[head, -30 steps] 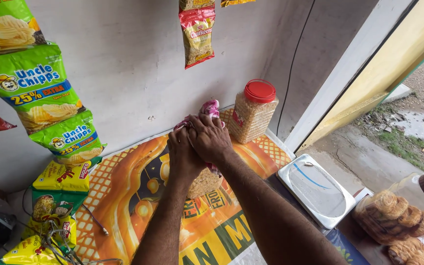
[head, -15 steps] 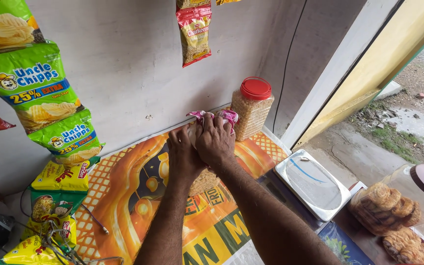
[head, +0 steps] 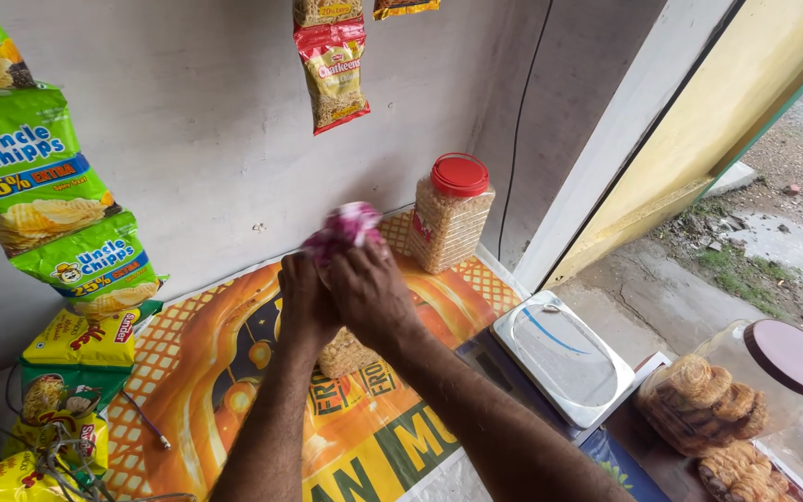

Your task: Wiping and cleaning snack jars with a cloth on a shop counter.

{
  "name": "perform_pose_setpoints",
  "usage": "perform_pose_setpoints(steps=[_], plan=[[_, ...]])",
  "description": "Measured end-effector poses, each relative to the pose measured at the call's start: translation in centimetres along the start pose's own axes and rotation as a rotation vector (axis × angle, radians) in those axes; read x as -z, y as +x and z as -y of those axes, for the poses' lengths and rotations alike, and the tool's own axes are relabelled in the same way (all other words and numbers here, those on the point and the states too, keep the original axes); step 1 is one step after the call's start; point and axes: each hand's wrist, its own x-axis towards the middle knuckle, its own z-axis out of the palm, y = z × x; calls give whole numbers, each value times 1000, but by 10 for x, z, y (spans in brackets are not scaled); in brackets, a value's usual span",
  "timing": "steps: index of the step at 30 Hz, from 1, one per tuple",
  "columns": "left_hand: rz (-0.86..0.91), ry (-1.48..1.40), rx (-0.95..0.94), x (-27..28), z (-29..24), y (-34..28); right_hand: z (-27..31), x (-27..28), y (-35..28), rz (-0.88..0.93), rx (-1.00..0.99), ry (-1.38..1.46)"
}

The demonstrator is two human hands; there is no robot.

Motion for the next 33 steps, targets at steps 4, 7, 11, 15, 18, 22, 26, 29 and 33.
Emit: perform_pose_setpoints(steps=[4,7,11,15,18,22,26,29,33], plan=[[-184,-30,-261,-16,27,-6,-3,-7,-2,-269,221,340],[-252,105,-355,-11,23,-4,-2,-1,6,-192,209,554],[-79,93,-211,15,-10,-2,-5,-7,22,-141,207,468],[-95,-7,-128,19,-18,-2,-10,-18,42,-111,61,407],[-46,-87,5,14,-14,-1,-14,-21,51,-37,-30,412],[-72,-69,5,23,-23,0,-24,-34,62,-17,-38,358],[-68,-77,-21,26,-25,1,-52,-89,70,-30,-73,262],[-47,-28,33,35,-29,6,-58,-88,67,-74,-232,387],[37,14,98,47,-47,4,-68,-102,51,-472,-10,438]])
